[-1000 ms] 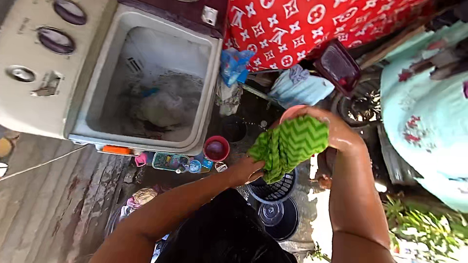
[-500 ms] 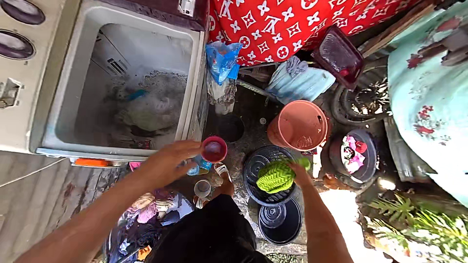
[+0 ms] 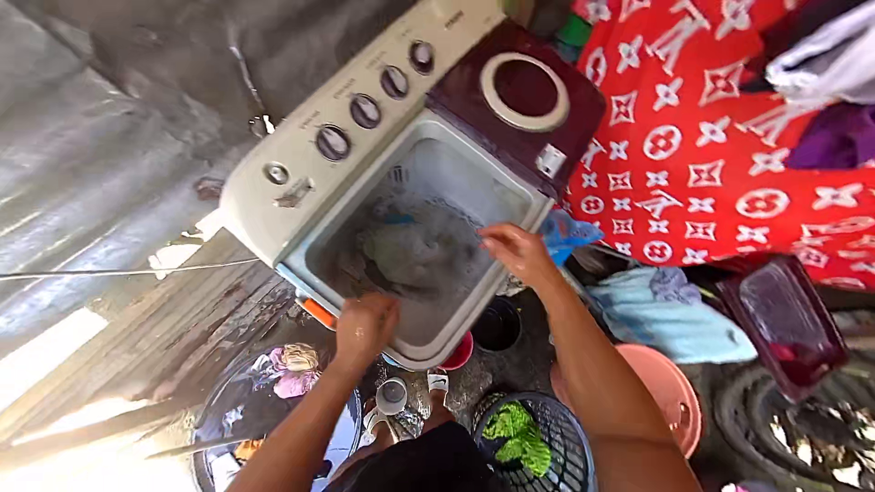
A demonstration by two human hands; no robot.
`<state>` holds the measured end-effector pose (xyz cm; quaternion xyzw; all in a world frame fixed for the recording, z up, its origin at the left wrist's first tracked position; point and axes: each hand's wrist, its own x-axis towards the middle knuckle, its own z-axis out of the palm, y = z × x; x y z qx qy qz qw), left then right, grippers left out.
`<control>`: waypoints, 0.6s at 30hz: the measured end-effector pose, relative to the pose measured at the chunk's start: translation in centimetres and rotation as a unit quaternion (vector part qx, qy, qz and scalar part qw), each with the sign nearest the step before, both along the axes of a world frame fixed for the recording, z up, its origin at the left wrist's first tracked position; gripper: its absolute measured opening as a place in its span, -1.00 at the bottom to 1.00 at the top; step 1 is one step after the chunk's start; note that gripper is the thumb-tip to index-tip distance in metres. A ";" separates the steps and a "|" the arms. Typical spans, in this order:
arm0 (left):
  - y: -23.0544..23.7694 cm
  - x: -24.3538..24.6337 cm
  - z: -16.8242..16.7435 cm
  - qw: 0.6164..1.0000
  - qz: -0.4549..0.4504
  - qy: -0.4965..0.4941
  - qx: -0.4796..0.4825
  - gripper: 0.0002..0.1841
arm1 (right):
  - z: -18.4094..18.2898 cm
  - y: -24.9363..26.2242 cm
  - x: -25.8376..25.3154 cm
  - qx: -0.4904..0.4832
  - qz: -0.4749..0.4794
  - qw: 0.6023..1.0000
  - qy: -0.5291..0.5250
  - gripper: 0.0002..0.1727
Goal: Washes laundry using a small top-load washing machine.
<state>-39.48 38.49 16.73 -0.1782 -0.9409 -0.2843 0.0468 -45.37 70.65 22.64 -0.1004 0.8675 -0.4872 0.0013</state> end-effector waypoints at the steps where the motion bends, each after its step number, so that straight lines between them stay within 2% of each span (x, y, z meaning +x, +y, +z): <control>1: 0.8 0.0 -0.2 1.000 0.022 0.015 -0.013 -0.65 | 0.1 -2.1 -4.6 0.052 0.045 0.997 -0.022 -0.65; 4: 1.5 0.0 -1.1 0.995 0.057 0.065 -0.040 -0.68 | -5.3 -8.2 -15.7 0.175 0.096 0.969 -0.143 -0.58; 7: 1.6 -0.1 -1.4 0.991 0.079 0.099 -0.046 -0.69 | -12.3 -15.3 -20.5 0.236 0.069 0.937 -0.246 -0.36; 9: 1.8 -0.1 -1.5 0.988 0.091 0.116 -0.048 -0.70 | -15.7 -20.6 -19.2 0.215 0.070 0.933 -0.279 -0.25; 10: 1.8 -0.1 -1.6 0.987 0.096 0.121 -0.048 -0.70 | -16.5 -23.1 -17.4 0.223 0.106 0.924 -0.293 -0.27; 12: 1.9 -0.1 -1.6 0.985 0.104 0.132 -0.048 -0.72 | -17.5 -26.1 -13.8 0.288 0.221 0.878 -0.313 -0.33; 14: 1.9 0.0 -1.8 0.983 0.110 0.140 -0.050 -0.72 | -19.9 -25.7 -12.4 0.340 0.333 0.823 -0.310 -0.24; 15: 2.0 0.1 -1.9 0.982 0.113 0.143 -0.051 -0.73 | -21.5 -24.5 -12.3 0.357 0.353 0.802 -0.323 -0.13; 18: 2.0 -0.1 -2.0 0.978 0.120 0.160 -0.053 -0.74 | -22.8 -21.0 -12.7 0.411 0.308 0.781 -0.357 -0.05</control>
